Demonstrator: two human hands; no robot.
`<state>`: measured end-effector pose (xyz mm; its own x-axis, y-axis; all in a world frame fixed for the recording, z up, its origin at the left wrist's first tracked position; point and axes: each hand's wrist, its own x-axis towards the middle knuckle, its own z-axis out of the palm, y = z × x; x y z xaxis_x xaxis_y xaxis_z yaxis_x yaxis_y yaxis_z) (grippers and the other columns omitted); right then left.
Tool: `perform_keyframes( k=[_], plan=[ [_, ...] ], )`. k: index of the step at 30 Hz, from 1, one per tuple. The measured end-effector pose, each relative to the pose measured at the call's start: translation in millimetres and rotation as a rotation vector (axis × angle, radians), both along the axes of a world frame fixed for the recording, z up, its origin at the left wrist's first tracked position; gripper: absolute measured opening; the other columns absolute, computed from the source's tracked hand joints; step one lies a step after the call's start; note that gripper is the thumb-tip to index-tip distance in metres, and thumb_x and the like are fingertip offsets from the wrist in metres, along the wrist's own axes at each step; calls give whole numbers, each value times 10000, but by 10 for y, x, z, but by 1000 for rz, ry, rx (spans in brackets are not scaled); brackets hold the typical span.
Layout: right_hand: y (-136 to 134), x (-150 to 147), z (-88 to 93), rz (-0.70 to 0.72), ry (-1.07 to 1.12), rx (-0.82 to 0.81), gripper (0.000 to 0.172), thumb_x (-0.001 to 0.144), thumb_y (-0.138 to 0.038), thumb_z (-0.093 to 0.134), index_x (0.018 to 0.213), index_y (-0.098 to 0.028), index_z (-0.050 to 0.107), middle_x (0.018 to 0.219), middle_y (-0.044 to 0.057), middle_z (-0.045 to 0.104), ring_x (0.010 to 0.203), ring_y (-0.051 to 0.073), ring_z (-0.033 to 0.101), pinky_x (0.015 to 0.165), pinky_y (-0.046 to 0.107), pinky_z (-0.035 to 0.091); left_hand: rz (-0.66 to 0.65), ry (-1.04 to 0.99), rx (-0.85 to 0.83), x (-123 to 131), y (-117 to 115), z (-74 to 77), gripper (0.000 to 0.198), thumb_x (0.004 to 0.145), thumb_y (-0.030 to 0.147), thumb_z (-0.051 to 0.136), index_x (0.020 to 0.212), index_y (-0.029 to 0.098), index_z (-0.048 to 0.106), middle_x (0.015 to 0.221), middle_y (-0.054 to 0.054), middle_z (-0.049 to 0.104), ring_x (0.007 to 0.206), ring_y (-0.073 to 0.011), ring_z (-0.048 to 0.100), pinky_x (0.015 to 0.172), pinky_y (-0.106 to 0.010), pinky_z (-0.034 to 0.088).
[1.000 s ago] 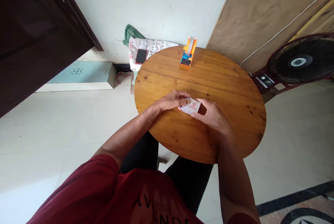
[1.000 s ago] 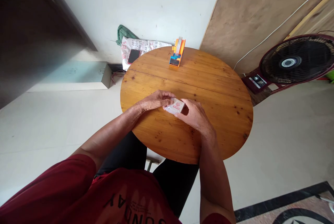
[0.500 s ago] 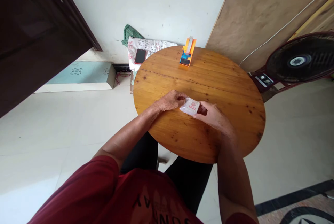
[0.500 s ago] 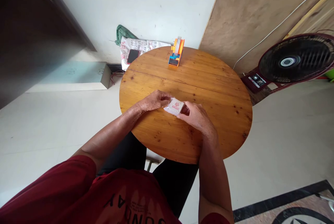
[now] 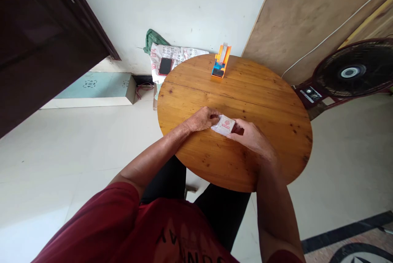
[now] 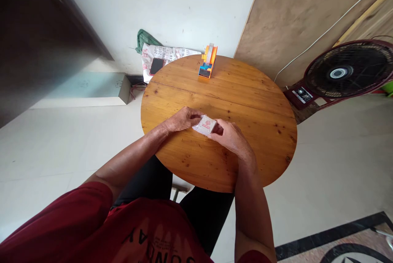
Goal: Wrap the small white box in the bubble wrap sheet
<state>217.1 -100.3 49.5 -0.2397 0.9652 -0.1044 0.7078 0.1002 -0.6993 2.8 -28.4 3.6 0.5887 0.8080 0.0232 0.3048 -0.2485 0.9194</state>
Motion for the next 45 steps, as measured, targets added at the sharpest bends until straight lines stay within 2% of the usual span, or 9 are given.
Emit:
perform_keyframes(
  k=[3,6,8,14,23,32,41,45],
  plan=[
    [2,55,80,-31,-52,-106,322,770,-293,711,1088,-245,728,945,35,779,805,212,698,717,297,530,64,16,15,-7,20,-7,324,787,207,496,940,94,758,712,0,611,644,-95,492,592,-198,381],
    [16,110,94,-51,-117,-140,244,758,-350,729,974,-238,752,837,28,762,740,207,674,658,292,500,111,85,83,-11,35,-14,274,773,181,481,782,94,740,657,8,574,625,-88,468,584,-198,359],
    [19,113,85,-36,-127,-152,221,767,-367,722,936,-231,763,805,29,758,730,208,668,646,291,488,114,131,118,-8,35,-15,257,773,183,489,748,98,731,635,10,570,612,-86,460,573,-198,346],
    [-8,11,92,11,-73,-127,227,830,-366,648,952,-219,770,900,31,779,803,216,689,673,280,479,71,190,139,3,19,11,249,795,222,532,830,112,753,715,-15,663,653,-104,531,581,-194,366],
    [-39,-56,123,-22,-100,-80,251,817,-297,646,999,-202,791,884,55,785,809,239,692,690,295,489,27,193,158,-7,16,6,273,820,227,511,826,120,762,708,-12,660,655,-100,524,582,-186,361],
    [-54,-73,157,-21,-99,-77,243,812,-308,632,971,-211,788,861,41,774,794,229,677,684,293,475,9,172,126,-26,19,23,293,799,217,499,839,113,770,675,-2,625,628,-97,492,570,-192,353],
    [2,63,116,76,-187,-138,171,797,-375,653,778,-221,725,690,-28,688,645,153,595,584,266,388,24,117,118,-57,56,26,268,761,172,466,786,100,723,643,15,548,618,-89,444,579,-199,346],
    [16,39,102,91,-167,-109,200,820,-362,633,882,-222,761,777,-5,731,705,169,631,625,266,409,11,144,134,-50,55,18,277,757,176,479,812,107,742,662,8,582,637,-94,472,590,-197,356]
  ],
)
